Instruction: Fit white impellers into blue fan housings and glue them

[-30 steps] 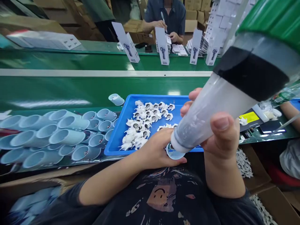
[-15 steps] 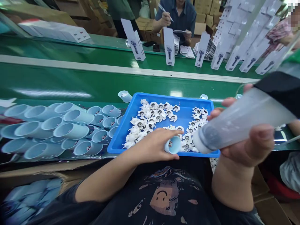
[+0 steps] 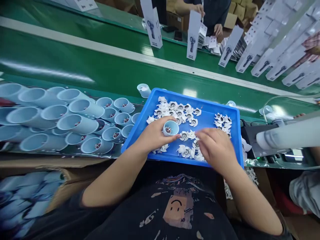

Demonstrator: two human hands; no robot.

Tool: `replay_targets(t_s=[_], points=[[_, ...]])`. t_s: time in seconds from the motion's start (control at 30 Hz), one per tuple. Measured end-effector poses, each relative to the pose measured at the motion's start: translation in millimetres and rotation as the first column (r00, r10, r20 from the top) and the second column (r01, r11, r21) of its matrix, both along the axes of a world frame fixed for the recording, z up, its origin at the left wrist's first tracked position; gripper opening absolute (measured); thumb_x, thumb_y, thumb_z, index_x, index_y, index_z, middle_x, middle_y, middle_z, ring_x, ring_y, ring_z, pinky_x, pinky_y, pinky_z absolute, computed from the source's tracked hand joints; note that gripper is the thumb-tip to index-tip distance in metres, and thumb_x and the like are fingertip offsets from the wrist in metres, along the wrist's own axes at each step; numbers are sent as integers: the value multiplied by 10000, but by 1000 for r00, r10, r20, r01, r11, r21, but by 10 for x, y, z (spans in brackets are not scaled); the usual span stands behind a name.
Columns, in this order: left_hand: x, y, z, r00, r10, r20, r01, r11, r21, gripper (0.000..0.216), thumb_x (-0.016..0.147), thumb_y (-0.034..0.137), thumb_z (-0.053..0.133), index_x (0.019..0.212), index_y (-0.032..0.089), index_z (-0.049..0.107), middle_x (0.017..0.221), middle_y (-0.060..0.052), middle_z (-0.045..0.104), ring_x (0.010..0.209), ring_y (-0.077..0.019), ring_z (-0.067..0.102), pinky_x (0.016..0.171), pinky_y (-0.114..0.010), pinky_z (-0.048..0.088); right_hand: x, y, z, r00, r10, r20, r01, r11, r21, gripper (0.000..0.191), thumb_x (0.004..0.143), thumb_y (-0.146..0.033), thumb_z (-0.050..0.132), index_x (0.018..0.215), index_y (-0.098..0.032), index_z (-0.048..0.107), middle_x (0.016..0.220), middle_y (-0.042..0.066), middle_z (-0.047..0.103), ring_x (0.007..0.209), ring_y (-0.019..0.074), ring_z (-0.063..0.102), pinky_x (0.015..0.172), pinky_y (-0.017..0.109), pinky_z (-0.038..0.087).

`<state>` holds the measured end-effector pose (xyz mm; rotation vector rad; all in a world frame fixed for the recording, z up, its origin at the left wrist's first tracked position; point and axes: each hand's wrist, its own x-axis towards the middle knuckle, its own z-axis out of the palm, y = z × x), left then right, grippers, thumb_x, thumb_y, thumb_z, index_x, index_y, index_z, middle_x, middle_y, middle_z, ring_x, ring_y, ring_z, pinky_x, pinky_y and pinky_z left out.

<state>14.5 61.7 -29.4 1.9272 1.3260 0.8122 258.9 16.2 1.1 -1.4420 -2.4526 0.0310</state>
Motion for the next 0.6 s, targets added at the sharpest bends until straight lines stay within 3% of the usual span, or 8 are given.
replay_targets(t_s=[0.1,0.2,0.3,0.47,0.6], points=[[1,0,-16,1000,-5,-14,5,1000,4,440,731,345,757,1116,243,570,1243,-46,661,1161,-269,615,994,-415,480,-231,275,-248,978,48,202,-5,978,-209,422,863,-169,731,1259,-189,587,1220,84,598,1066,257,594,915,428,527],[-5,2,-25,999,-19,-26,19,1000,-7,455,724,342,763,1126,249,572,1236,-41,666,1151,-269,623,989,-410,484,-374,503,-354,932,53,358,74,940,-332,432,866,-190,741,1268,-183,582,1183,80,609,1038,249,605,901,428,531],[-6,8,-37,999,-35,-38,34,999,-21,471,726,377,762,1139,253,575,1223,-39,675,1134,-277,632,969,-417,494,-376,660,-256,889,-6,458,177,926,-332,372,938,-229,658,1291,-176,555,1208,81,582,1099,242,571,962,441,493],[-4,10,-54,994,-73,-82,70,997,-41,470,743,420,740,1152,251,580,1250,-53,667,1139,-297,629,942,-434,502,-161,714,-6,778,-220,588,432,868,-246,520,944,-253,653,1421,-214,451,1443,150,396,1244,346,470,1000,577,444],[5,0,-43,989,-101,-111,98,994,-38,484,735,406,750,1156,235,586,1235,-64,672,1117,-295,635,933,-426,502,-154,525,-88,789,-90,607,382,847,-371,330,962,-238,637,1283,-199,572,1297,92,539,1130,252,563,970,466,506]])
